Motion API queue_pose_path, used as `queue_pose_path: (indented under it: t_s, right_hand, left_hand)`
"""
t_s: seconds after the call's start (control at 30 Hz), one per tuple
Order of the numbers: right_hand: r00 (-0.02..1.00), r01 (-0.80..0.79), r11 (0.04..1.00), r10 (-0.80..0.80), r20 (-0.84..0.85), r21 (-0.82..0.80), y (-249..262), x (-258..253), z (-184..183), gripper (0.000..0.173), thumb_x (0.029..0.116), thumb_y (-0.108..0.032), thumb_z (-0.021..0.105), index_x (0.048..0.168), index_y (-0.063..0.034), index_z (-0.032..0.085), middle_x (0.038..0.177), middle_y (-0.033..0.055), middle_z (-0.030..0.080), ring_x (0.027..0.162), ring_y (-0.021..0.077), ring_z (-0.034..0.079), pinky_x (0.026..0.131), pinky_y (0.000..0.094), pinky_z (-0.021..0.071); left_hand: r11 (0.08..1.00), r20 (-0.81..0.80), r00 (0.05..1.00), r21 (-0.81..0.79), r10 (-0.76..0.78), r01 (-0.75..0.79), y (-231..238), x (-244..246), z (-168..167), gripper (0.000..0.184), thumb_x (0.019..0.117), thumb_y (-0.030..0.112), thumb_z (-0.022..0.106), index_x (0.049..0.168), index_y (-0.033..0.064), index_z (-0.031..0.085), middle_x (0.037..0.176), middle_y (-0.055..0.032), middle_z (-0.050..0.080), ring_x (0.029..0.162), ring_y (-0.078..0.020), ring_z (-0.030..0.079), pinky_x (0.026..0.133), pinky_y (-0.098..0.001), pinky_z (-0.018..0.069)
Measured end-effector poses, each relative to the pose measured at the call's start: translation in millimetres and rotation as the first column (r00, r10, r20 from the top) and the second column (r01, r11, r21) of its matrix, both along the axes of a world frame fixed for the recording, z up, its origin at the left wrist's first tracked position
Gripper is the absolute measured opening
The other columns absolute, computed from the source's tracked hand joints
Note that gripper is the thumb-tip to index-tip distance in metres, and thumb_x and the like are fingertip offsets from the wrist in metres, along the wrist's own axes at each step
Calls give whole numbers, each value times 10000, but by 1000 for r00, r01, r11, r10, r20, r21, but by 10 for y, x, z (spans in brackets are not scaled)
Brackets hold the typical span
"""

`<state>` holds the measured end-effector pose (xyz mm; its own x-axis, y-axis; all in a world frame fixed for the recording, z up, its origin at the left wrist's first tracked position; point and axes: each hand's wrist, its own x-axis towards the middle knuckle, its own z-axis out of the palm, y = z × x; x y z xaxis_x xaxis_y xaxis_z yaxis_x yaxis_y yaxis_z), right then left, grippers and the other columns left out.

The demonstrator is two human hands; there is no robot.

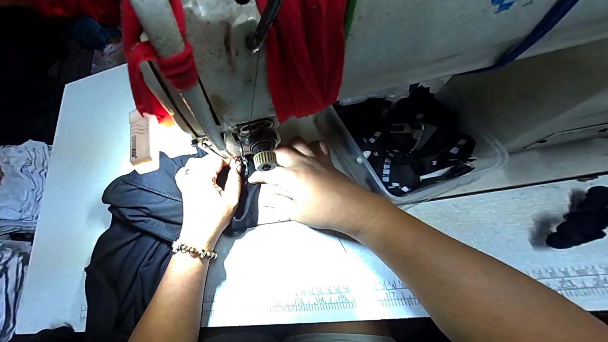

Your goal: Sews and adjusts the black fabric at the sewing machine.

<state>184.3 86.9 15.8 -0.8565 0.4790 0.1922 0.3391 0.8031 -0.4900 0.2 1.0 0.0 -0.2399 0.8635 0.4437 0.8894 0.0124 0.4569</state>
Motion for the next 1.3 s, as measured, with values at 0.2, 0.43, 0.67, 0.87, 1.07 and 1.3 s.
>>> queue_pose_path:
  t_s: [0.2, 0.43, 0.67, 0.87, 1.07, 1.3]
  right_hand:
    - [1000, 0, 1000, 0, 13, -4, -4, -1, 16, 306, 950, -237, 638, 1236, -239, 747, 1137, 65, 661, 1187, 337, 543, 908, 570, 387]
    - [1000, 3, 1000, -3, -1, -8, 0, -5, -5, 303, 948, -239, 638, 1230, -241, 748, 1145, 61, 662, 1189, 336, 544, 910, 578, 387]
    - [1000, 6, 1000, -6, -23, -6, -1, 0, -12, 310, 936, -275, 649, 1225, -236, 753, 1143, 62, 670, 1183, 338, 551, 914, 590, 389]
    - [1000, 3, 1000, -3, -1, 7, -1, -2, -6, 303, 949, -256, 637, 1231, -239, 748, 1139, 63, 665, 1180, 340, 551, 907, 587, 396]
    - [1000, -1, 1000, 1, 6, 1, 2, 0, 3, 306, 949, -251, 645, 1239, -233, 743, 1156, 66, 666, 1188, 340, 549, 912, 587, 395]
    - [1000, 8, 1000, -8, -6, -11, -7, 0, 9, 308, 942, -228, 650, 1233, -239, 750, 1135, 56, 668, 1179, 323, 548, 914, 570, 389]
  left_hand:
    - [1000, -6, 1000, 15, -4, 4, -8, -3, -7, 201, 973, 234, 615, 900, 94, 739, 874, -52, 695, 962, -202, 641, 927, -481, 413]
    - [1000, -7, 1000, 12, -10, 10, 0, -24, -33, 214, 981, 235, 581, 907, 108, 736, 884, -48, 701, 966, -209, 642, 919, -490, 411]
    - [1000, -36, 999, -2, 4, -5, 8, -11, -15, 234, 964, 237, 551, 917, 97, 733, 883, -70, 704, 949, -234, 653, 888, -517, 421]
    - [1000, -35, 999, -5, 21, -21, 12, 4, -12, 231, 962, 240, 544, 915, 106, 727, 889, -63, 705, 954, -236, 652, 891, -527, 414]
    - [1000, -32, 999, 10, 8, -7, 16, -4, -20, 219, 960, 243, 558, 908, 111, 725, 890, -55, 705, 955, -220, 650, 887, -516, 410]
    - [1000, -4, 1000, -8, 13, -13, 6, 4, -18, 219, 978, 256, 578, 916, 110, 730, 895, -47, 705, 976, -218, 641, 927, -513, 394]
